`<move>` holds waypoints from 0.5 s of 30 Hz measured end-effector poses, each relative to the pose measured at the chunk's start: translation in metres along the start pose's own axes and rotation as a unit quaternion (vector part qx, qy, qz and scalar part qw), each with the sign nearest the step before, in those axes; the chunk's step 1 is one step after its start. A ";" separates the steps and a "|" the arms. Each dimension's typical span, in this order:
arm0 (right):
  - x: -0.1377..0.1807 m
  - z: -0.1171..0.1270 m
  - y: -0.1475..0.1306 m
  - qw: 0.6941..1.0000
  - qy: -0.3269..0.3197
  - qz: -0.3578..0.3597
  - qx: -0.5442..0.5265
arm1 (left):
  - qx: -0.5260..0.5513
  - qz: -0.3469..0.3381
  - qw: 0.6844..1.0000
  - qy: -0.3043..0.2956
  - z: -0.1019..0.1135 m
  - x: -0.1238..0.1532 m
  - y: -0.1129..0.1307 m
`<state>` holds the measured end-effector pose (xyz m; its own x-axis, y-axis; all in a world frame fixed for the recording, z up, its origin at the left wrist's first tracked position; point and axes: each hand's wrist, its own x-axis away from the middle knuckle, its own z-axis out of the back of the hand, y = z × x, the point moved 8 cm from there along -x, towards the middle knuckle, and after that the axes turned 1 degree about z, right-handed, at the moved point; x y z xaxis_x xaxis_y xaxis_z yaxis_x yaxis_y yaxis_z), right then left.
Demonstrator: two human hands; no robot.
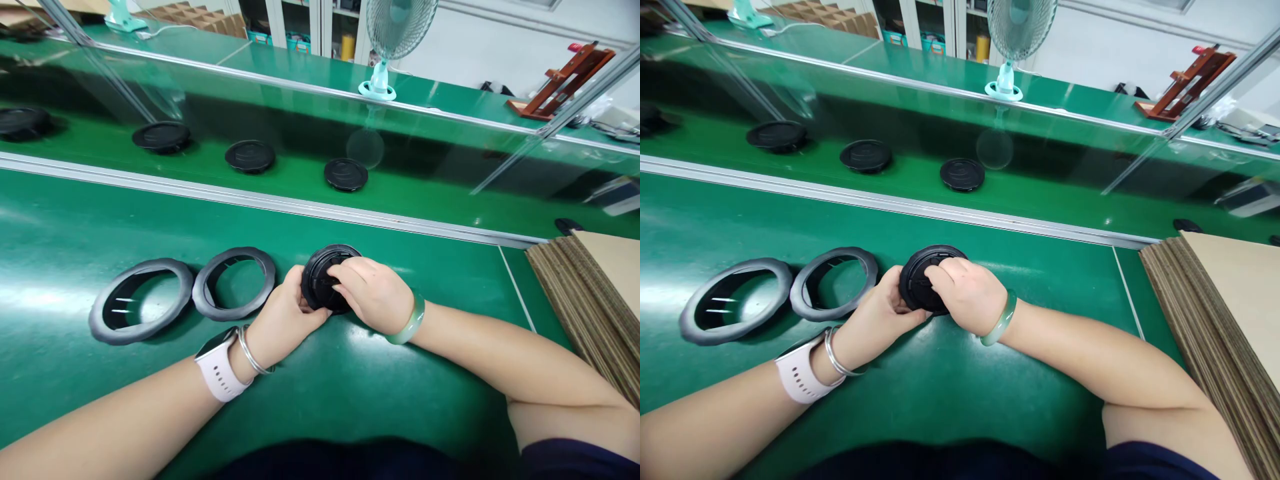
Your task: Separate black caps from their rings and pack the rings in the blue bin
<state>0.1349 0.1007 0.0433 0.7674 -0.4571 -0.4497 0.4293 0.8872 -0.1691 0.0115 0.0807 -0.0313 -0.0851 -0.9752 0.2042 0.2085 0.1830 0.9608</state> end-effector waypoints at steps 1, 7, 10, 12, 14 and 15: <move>0.000 -0.002 0.000 1.000 -0.002 -0.002 0.008 | 0.006 -0.001 1.000 0.000 0.000 0.000 0.000; -0.002 -0.008 -0.004 0.997 -0.041 0.009 0.064 | 0.036 -0.012 0.999 -0.004 -0.002 0.000 0.005; -0.006 0.001 -0.002 0.999 -0.014 0.019 0.047 | 0.043 -0.013 0.999 0.001 -0.001 0.000 0.006; -0.007 0.013 0.008 0.998 0.054 -0.012 0.006 | 0.067 -0.006 0.998 0.012 0.000 -0.001 0.005; -0.004 0.020 0.031 0.987 0.118 -0.096 -0.058 | 0.094 0.000 0.995 0.025 0.003 -0.002 0.005; -0.002 0.017 0.044 0.976 0.127 -0.146 -0.101 | 0.104 0.004 0.994 0.026 0.003 -0.002 0.004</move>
<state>0.1604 0.1395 0.0515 0.4728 -0.6847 -0.5546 0.4904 0.7274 -0.4800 0.0100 0.0839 -0.0272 -0.0333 -0.9777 0.2074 0.0021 0.2075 0.9782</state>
